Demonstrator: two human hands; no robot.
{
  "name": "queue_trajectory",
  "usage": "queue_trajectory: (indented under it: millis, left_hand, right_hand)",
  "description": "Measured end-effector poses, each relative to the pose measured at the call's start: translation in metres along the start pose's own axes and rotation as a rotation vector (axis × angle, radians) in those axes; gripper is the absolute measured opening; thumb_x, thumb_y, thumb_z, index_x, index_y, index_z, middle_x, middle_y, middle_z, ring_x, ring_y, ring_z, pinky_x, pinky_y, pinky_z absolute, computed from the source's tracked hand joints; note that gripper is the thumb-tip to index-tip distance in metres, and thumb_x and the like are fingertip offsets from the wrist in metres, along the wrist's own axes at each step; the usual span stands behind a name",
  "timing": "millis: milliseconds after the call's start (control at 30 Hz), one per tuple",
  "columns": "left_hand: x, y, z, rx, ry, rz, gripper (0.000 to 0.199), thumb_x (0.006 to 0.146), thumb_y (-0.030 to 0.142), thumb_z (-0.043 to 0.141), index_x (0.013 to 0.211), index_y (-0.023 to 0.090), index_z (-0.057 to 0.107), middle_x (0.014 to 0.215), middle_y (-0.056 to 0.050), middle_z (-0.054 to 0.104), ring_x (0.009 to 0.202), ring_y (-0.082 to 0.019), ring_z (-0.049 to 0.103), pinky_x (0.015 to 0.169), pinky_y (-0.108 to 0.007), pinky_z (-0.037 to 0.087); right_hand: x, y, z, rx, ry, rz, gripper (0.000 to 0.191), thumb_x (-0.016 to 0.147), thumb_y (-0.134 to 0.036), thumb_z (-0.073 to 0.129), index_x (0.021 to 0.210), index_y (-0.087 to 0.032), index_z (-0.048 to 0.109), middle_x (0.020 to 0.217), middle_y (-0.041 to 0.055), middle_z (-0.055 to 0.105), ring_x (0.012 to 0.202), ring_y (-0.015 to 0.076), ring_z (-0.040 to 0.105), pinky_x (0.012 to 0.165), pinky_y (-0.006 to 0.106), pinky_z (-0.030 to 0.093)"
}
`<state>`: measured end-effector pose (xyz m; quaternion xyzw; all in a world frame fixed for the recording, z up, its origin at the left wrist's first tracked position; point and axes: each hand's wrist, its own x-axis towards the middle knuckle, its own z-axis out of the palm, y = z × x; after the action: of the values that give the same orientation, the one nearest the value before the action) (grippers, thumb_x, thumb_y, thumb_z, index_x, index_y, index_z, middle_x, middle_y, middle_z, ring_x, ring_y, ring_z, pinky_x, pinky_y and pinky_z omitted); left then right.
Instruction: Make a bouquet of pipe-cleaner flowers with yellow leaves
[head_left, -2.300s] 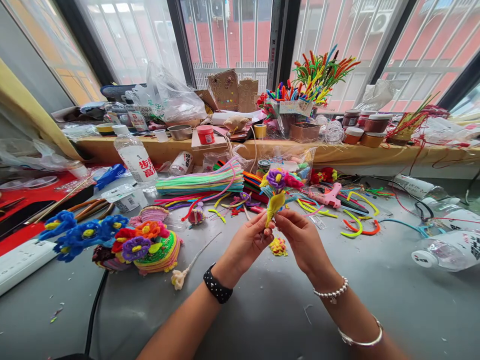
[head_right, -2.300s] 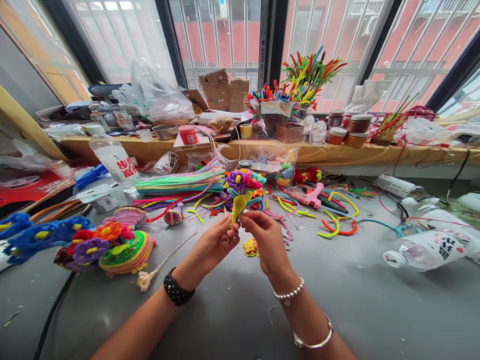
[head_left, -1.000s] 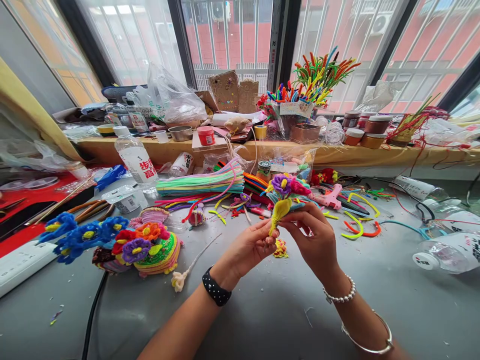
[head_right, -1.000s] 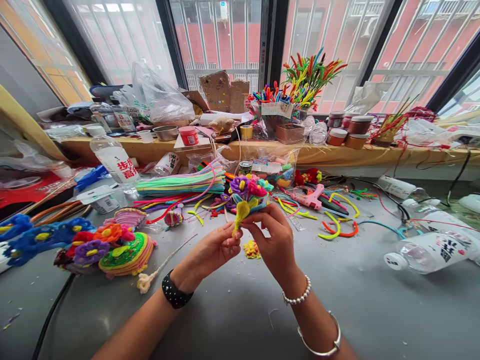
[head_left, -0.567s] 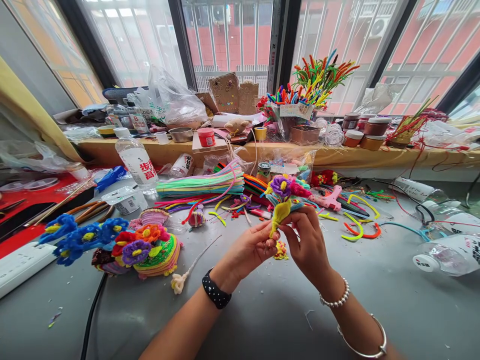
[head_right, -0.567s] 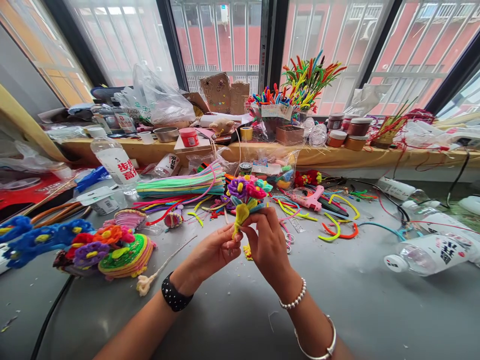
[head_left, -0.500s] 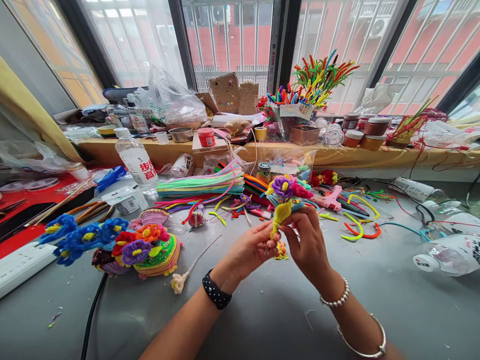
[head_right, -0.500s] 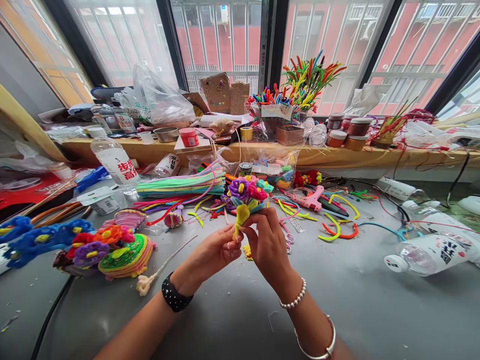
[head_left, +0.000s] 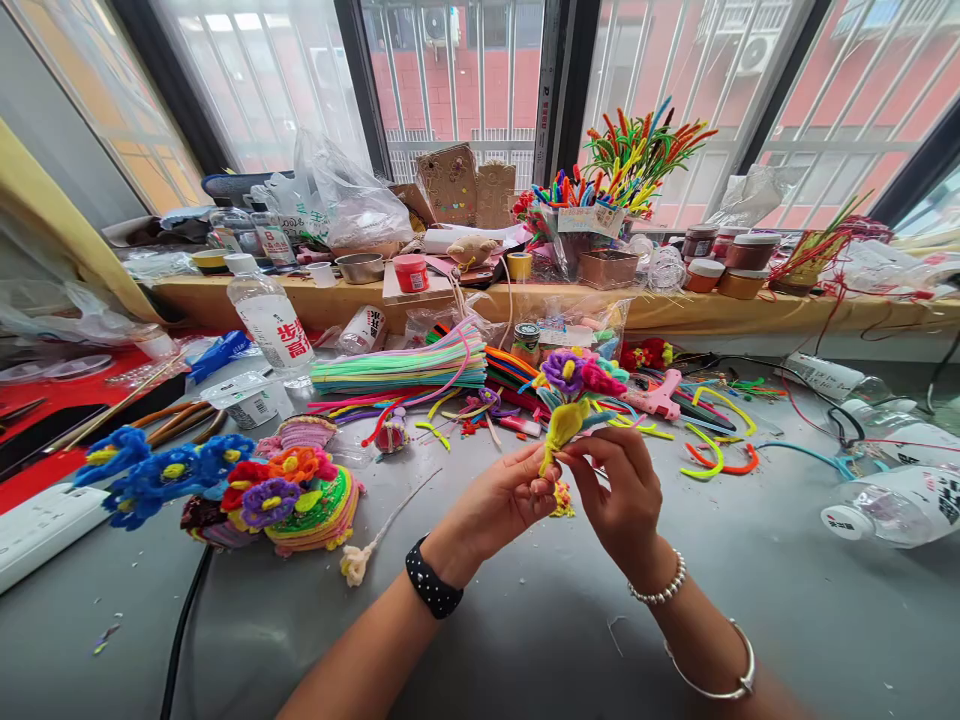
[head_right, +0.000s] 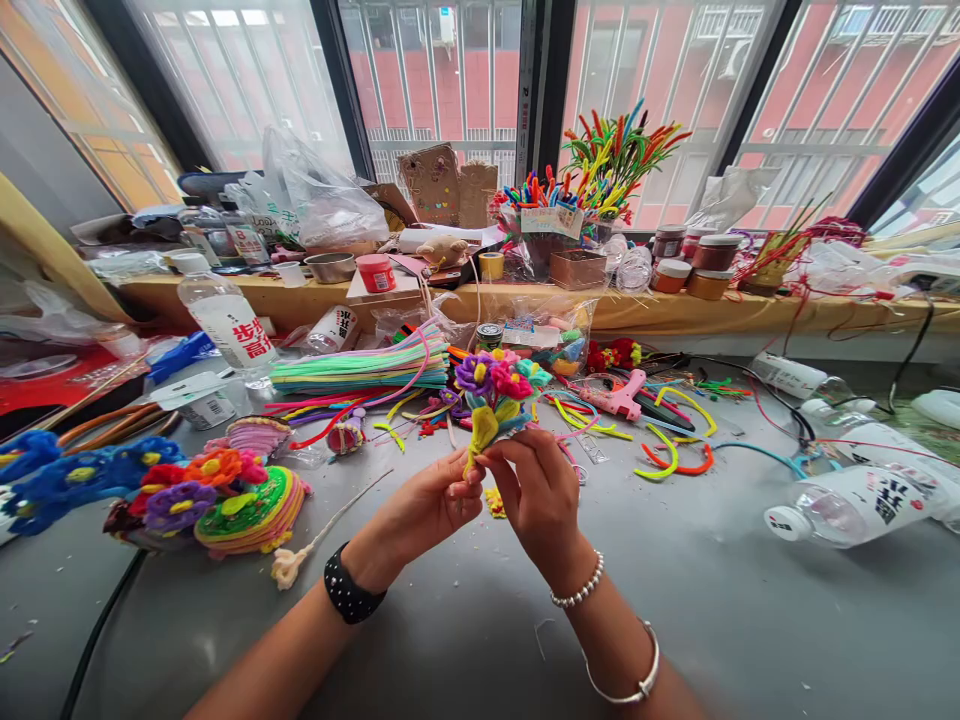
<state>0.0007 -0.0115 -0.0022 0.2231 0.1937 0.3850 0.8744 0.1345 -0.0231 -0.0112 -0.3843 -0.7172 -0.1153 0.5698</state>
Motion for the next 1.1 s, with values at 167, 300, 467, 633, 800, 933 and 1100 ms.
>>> queue_trajectory:
  millis: [167,300,467,633,800,933,1100]
  left_hand:
    - [0.0,0.003,-0.003,-0.037,-0.017,0.023,0.003,0.07,0.01,0.06,0.073,0.01,0.059,0.059,0.001,0.054,0.045,0.0,0.048,0.048,-0.009,0.043]
    - [0.0,0.005,-0.004,-0.058,-0.013,0.041,0.003,0.071,0.009,0.059,0.073,0.01,0.058,0.06,0.001,0.053,0.044,0.0,0.048,0.047,-0.008,0.042]
    - [0.0,0.004,-0.003,-0.041,-0.005,0.005,0.002,0.071,0.01,0.059,0.071,0.01,0.057,0.059,0.001,0.052,0.043,0.001,0.046,0.047,-0.009,0.043]
    - [0.001,0.004,-0.005,-0.03,0.009,-0.006,0.002,0.073,0.009,0.056,0.072,0.01,0.057,0.059,0.001,0.053,0.044,0.0,0.047,0.046,-0.009,0.043]
    - [0.001,0.004,-0.005,-0.026,0.001,-0.013,0.001,0.071,0.009,0.058,0.071,0.01,0.058,0.059,0.001,0.053,0.044,0.0,0.047,0.046,-0.009,0.043]
    - [0.001,0.002,-0.004,-0.015,-0.025,0.008,0.005,0.068,0.01,0.062,0.071,0.01,0.058,0.059,0.001,0.053,0.043,0.0,0.046,0.046,-0.009,0.043]
    - [0.001,0.001,-0.003,0.003,-0.05,0.05,0.006,0.068,0.012,0.064,0.07,0.009,0.059,0.058,0.002,0.052,0.044,0.0,0.046,0.046,-0.009,0.042]
  right_hand:
    - [0.003,0.0,-0.003,0.067,-0.053,0.025,0.02,0.076,-0.009,0.055,0.089,-0.024,0.056,0.079,0.0032,0.056,0.071,0.0152,0.055,0.063,0.029,0.047]
    - [0.007,0.003,-0.006,0.095,-0.14,-0.037,0.026,0.077,-0.006,0.053,0.096,-0.023,0.056,0.085,0.0047,0.058,0.078,0.0152,0.056,0.069,0.029,0.048]
    - [0.011,0.007,-0.01,0.048,-0.13,-0.122,0.028,0.076,-0.005,0.052,0.095,-0.024,0.058,0.082,0.0031,0.061,0.074,0.0148,0.058,0.069,0.029,0.047]
    - [0.01,0.008,-0.015,-0.001,-0.124,-0.219,0.027,0.075,-0.003,0.054,0.096,-0.019,0.058,0.084,0.006,0.063,0.078,0.0157,0.059,0.072,0.029,0.048]
    - [0.004,0.011,-0.017,-0.082,-0.143,-0.311,0.031,0.076,-0.005,0.054,0.105,-0.016,0.055,0.09,0.0096,0.063,0.084,0.0183,0.058,0.075,0.03,0.049]
    - [0.002,0.011,-0.015,-0.118,-0.117,-0.322,0.031,0.075,-0.006,0.054,0.105,-0.016,0.055,0.091,0.0097,0.063,0.084,0.019,0.058,0.075,0.031,0.048]
    - [0.006,0.004,-0.009,-0.067,-0.062,-0.178,0.022,0.075,-0.005,0.054,0.091,-0.019,0.058,0.079,0.0054,0.061,0.074,0.016,0.057,0.069,0.029,0.048]
